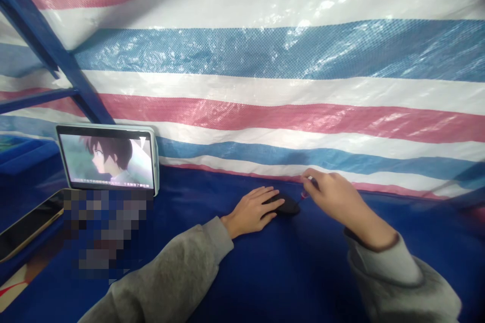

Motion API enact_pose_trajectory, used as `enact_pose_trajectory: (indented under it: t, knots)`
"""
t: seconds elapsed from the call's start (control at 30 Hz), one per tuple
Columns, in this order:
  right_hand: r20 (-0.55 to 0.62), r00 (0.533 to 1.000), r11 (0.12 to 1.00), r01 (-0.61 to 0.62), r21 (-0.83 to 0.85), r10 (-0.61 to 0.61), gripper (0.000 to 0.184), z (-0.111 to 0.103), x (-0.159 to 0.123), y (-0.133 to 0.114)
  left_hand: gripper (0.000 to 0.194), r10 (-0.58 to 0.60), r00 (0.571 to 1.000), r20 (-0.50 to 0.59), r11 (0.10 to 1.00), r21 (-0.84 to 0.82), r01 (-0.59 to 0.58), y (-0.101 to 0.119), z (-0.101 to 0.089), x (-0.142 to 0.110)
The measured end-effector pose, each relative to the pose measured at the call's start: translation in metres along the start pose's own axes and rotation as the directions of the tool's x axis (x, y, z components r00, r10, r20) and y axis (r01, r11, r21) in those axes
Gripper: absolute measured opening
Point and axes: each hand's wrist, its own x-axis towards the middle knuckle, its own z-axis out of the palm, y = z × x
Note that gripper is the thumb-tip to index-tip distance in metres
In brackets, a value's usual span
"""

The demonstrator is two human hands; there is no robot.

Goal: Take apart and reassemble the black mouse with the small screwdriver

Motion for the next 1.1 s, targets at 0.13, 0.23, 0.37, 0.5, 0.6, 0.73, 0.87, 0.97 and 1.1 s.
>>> enact_pose_trajectory:
  t: [0.13,0.23,0.37,0.5,0.6,0.73,0.87,0.97,1.1]
  knots:
    - [-0.005,1.000,1.000,-0.026,-0.007,0.026,0.031,-0.0002,-0.0009,-0.0014,0.040,-0.001,1.000,-0.003,1.000,-0.009,0.001,0.0003,0.0006,0.0000]
    - [-0.019,1.000,1.000,0.007,0.011,-0.007,0.022,-0.0010,-0.0021,-0.0030,0.040,-0.009,1.000,-0.003,1.000,-0.015,0.009,0.0005,0.0011,0.0004]
    - [-0.036,0.999,0.999,0.035,0.042,-0.033,0.022,-0.0007,-0.0017,-0.0013,0.040,-0.011,1.000,-0.003,1.000,-0.017,0.011,0.0005,0.0016,0.0000]
    - [-0.057,0.997,0.998,0.046,0.031,-0.045,0.027,-0.0002,-0.0012,-0.0006,0.039,-0.011,1.000,-0.001,1.000,-0.013,0.011,0.0009,0.0006,0.0003]
    - [-0.058,0.998,1.000,0.021,0.004,-0.020,0.035,-0.0002,-0.0019,-0.0023,0.039,-0.018,1.000,0.011,1.000,-0.011,0.018,0.0018,-0.0013,0.0014]
    - [-0.044,0.999,1.000,-0.007,0.002,0.007,0.025,0.0001,-0.0014,-0.0007,0.039,-0.034,0.999,0.012,0.999,-0.025,0.034,0.0023,-0.0022,0.0023]
    - [-0.040,0.998,0.999,0.046,0.025,-0.045,0.023,0.0028,0.0006,0.0017,0.039,-0.032,0.999,0.011,0.999,-0.024,0.032,0.0016,-0.0008,0.0015]
    - [-0.041,0.997,0.997,0.072,0.015,-0.072,0.028,0.0047,0.0008,0.0000,0.039,-0.027,0.999,0.019,0.999,-0.018,0.028,0.0016,-0.0007,0.0012]
    - [-0.055,0.998,1.000,-0.016,-0.015,0.015,0.036,0.0029,-0.0005,-0.0021,0.038,-0.040,0.999,0.012,0.999,-0.023,0.040,0.0020,-0.0014,0.0014]
